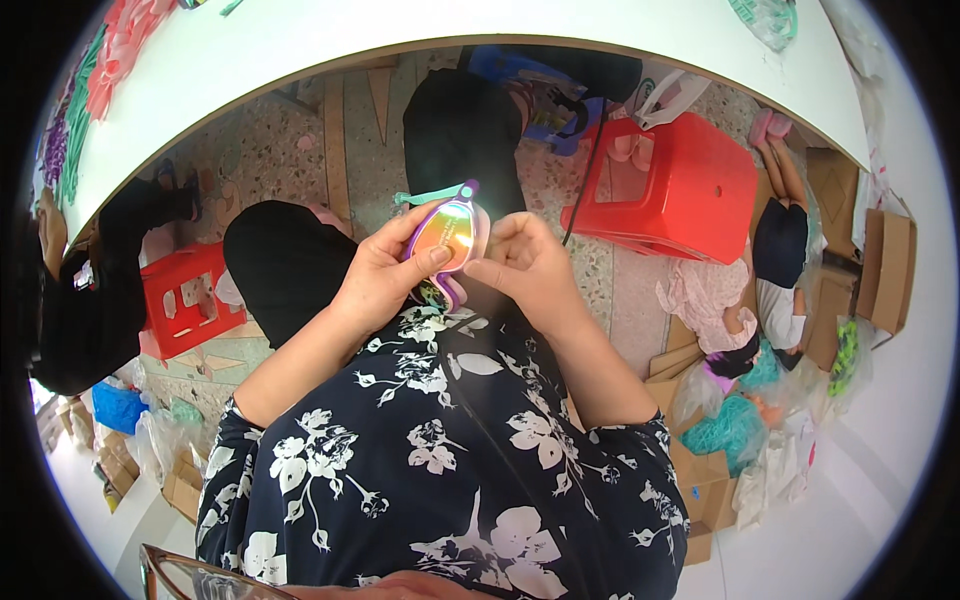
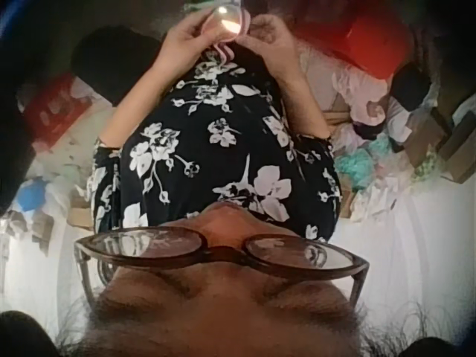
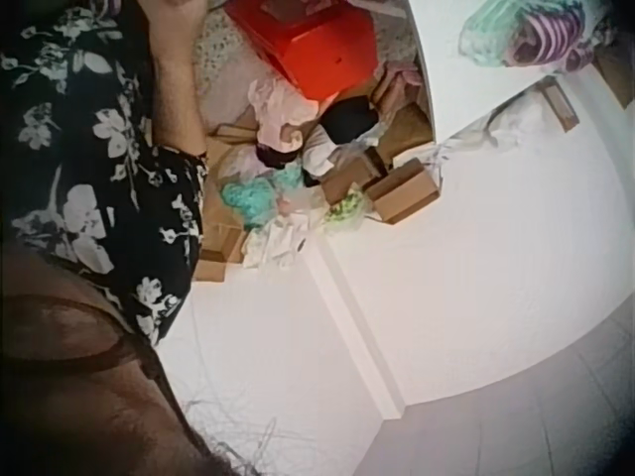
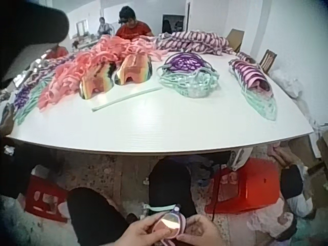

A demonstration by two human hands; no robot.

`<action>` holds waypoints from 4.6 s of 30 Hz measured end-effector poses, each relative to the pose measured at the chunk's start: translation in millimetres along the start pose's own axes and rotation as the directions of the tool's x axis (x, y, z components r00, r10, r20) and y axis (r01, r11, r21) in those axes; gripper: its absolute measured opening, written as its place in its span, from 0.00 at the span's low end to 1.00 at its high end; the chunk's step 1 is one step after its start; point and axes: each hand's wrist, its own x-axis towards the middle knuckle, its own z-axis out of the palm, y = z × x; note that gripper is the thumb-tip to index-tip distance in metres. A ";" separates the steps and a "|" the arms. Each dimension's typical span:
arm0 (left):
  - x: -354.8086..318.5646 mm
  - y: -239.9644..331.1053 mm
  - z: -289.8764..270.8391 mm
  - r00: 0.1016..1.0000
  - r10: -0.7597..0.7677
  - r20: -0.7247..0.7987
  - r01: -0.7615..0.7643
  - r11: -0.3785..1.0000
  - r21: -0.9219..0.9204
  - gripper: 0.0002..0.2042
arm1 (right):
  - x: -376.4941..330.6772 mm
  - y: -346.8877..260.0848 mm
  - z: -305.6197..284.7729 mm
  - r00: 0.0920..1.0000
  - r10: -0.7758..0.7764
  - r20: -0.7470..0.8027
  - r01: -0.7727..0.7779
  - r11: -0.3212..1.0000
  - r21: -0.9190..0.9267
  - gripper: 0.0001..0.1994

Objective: Attaching elastic straps to rainbow-colored goggles and inspecting the finished products.

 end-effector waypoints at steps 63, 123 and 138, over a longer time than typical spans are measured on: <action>14.8 -6.4 -6.2 0.995 -0.044 0.091 0.029 0.986 0.164 0.24 | -1.0 -28.0 -12.9 0.913 -0.201 0.356 0.405 0.564 -0.720 0.13; -27.5 36.0 -43.5 0.321 0.612 0.723 -0.657 -0.406 0.636 0.10 | -28.2 -1.8 31.3 0.987 -0.140 0.079 0.158 0.933 -0.324 0.25; -58.6 10.9 -69.7 0.389 0.778 0.494 -0.709 -0.090 0.699 0.19 | -29.1 7.0 26.8 0.962 -0.126 0.243 0.185 0.953 -0.238 0.28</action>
